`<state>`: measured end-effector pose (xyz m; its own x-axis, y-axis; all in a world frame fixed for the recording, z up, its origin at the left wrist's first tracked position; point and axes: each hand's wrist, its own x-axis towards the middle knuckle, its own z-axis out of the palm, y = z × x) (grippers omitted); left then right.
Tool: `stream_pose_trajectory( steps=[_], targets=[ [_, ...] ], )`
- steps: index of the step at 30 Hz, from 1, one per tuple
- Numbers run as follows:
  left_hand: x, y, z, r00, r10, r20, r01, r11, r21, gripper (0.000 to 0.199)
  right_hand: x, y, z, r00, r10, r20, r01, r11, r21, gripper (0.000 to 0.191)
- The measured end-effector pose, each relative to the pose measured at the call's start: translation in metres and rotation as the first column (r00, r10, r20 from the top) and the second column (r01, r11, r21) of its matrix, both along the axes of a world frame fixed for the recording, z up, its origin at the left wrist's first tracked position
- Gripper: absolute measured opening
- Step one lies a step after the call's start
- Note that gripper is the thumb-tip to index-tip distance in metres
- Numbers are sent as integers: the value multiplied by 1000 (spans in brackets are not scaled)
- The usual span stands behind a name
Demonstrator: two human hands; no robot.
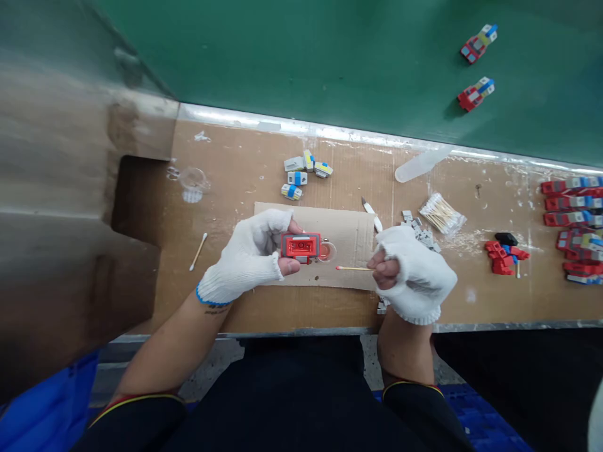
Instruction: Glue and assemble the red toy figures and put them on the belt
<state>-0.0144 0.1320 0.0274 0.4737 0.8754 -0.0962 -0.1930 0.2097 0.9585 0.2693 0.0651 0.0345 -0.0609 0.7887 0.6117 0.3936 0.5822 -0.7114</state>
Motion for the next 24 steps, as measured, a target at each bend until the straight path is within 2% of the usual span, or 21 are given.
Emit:
stream_pose_trajectory(
  steps=[4, 10, 13, 16, 19, 22, 24],
  targets=[
    [-2, 3, -1, 996, 4, 90, -2, 1000, -26, 45, 0, 5, 4, 980, 91, 179, -87, 996, -26, 16],
    [-2, 3, -6, 994, 7, 113, 0, 998, -59, 49, 3, 8, 7, 949, 67, 307, -66, 998, -13, 20],
    [-3, 4, -11, 993, 14, 117, -4, 996, -88, 54, 2, 9, 8, 894, 114, 433, -105, 993, -45, 22],
    [-4, 5, -14, 993, 6, 120, 6, 995, -101, 55, -2, 11, 9, 800, 185, 570, -128, 982, -139, 19],
    [-3, 5, -11, 993, 40, 113, -29, 995, -92, 54, -3, 12, 10, 735, 291, 613, -170, 954, -248, 17],
    [-2, 7, -7, 989, 86, 120, -71, 989, -127, 55, 11, 6, 13, 788, 345, 510, -216, 931, -295, 22],
    [-3, 10, -6, 979, 138, 151, -112, 979, -171, 56, 28, -1, 15, 874, 267, 406, -183, 955, -233, 30]
  ],
)
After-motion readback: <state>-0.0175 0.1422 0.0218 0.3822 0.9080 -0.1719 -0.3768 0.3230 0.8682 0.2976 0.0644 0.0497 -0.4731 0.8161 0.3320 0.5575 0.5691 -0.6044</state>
